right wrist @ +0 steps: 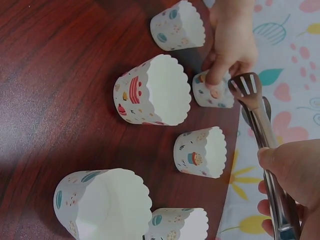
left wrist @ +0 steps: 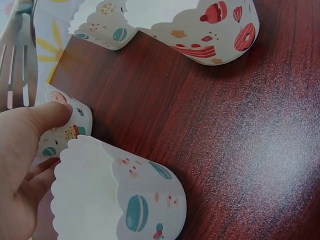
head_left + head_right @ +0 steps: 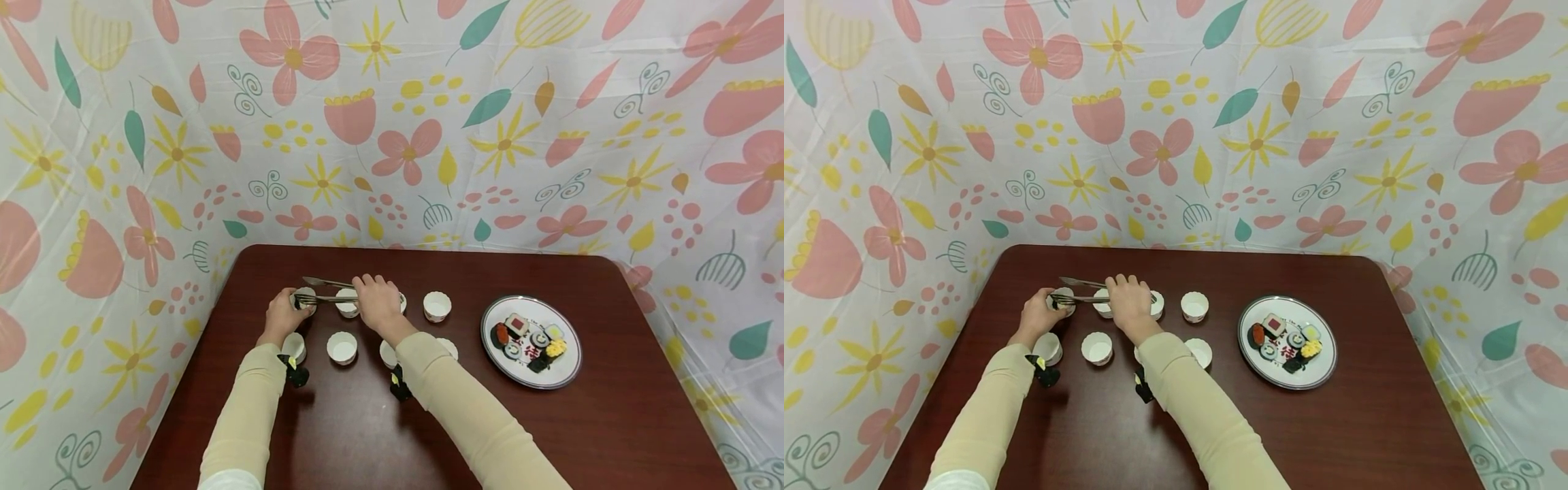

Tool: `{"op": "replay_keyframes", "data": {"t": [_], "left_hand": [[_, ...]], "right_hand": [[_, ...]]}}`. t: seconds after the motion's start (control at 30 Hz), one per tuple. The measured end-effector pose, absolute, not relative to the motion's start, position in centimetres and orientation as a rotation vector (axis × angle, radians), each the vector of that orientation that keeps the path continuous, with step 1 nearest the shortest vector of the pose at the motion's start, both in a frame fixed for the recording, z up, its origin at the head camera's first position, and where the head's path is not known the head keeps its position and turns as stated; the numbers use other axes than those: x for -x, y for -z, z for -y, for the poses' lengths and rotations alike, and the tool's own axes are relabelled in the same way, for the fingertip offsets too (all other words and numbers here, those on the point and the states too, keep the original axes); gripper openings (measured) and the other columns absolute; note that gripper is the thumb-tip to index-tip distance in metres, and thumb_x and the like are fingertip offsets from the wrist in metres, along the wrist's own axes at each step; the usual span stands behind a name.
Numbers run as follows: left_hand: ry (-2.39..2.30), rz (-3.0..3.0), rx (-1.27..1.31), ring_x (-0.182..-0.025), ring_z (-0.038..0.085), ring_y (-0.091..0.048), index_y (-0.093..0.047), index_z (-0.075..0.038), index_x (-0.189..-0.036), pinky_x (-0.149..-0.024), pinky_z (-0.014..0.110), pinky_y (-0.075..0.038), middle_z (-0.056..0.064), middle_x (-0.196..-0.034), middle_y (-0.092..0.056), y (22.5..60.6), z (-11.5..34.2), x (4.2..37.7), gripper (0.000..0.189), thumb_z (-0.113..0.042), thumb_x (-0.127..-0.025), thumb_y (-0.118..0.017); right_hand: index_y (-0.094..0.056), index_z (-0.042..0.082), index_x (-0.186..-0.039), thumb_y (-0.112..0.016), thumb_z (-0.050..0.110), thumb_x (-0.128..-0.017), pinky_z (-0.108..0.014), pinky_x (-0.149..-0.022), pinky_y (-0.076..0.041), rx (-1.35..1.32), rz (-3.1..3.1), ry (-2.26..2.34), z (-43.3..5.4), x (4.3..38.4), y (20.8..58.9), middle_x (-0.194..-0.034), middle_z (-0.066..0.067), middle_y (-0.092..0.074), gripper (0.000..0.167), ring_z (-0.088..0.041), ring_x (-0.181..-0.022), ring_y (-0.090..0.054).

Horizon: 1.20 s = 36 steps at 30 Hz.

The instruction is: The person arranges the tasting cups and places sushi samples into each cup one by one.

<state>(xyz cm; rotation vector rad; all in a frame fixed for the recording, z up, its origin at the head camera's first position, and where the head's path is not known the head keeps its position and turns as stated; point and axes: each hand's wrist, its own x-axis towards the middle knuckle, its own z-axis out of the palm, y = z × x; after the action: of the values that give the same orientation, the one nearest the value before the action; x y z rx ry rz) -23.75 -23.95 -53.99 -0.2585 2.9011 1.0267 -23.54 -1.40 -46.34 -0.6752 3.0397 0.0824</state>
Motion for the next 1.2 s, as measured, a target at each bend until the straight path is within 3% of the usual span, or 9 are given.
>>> {"op": "replay_keyframes", "data": {"t": [0.5,0.93,1.2], "left_hand": [[-1.032,-2.898,0.272,-0.118,0.041,-0.044,-0.041,0.0,-0.132,-0.094,0.054,-0.039,0.022,-0.131,-0.046,54.1,24.0,23.7,0.065,-0.03,-0.082,-0.069],[-1.066,-2.892,0.276,-0.111,0.04,-0.05,-0.043,-0.001,-0.131,-0.088,0.053,-0.042,0.021,-0.127,-0.05,54.7,24.1,23.8,0.063,-0.03,-0.081,-0.07],[-1.07,-2.901,0.279,-0.108,0.04,-0.051,-0.045,0.0,-0.128,-0.087,0.053,-0.043,0.022,-0.123,-0.052,54.3,23.8,23.7,0.061,-0.028,-0.08,-0.07]], "right_hand": [[-0.049,0.018,-0.12,-0.057,0.038,-0.09,-0.033,-0.077,-0.046,0.7,-3.142,-0.041,-0.7,22.5,45.8,-0.111,0.0,-0.053,0.037,-0.019,-0.099,-0.053],[-0.053,0.014,-0.113,-0.065,0.036,-0.084,-0.032,-0.066,-0.045,0.772,-3.283,0.059,-3.0,20.5,45.4,-0.103,-0.002,-0.056,0.038,-0.021,-0.09,-0.055],[-0.053,0.013,-0.118,-0.067,0.032,-0.083,-0.035,-0.069,-0.046,0.722,-3.291,0.216,-5.1,19.5,45.5,-0.107,-0.003,-0.057,0.042,-0.023,-0.091,-0.054]]}}
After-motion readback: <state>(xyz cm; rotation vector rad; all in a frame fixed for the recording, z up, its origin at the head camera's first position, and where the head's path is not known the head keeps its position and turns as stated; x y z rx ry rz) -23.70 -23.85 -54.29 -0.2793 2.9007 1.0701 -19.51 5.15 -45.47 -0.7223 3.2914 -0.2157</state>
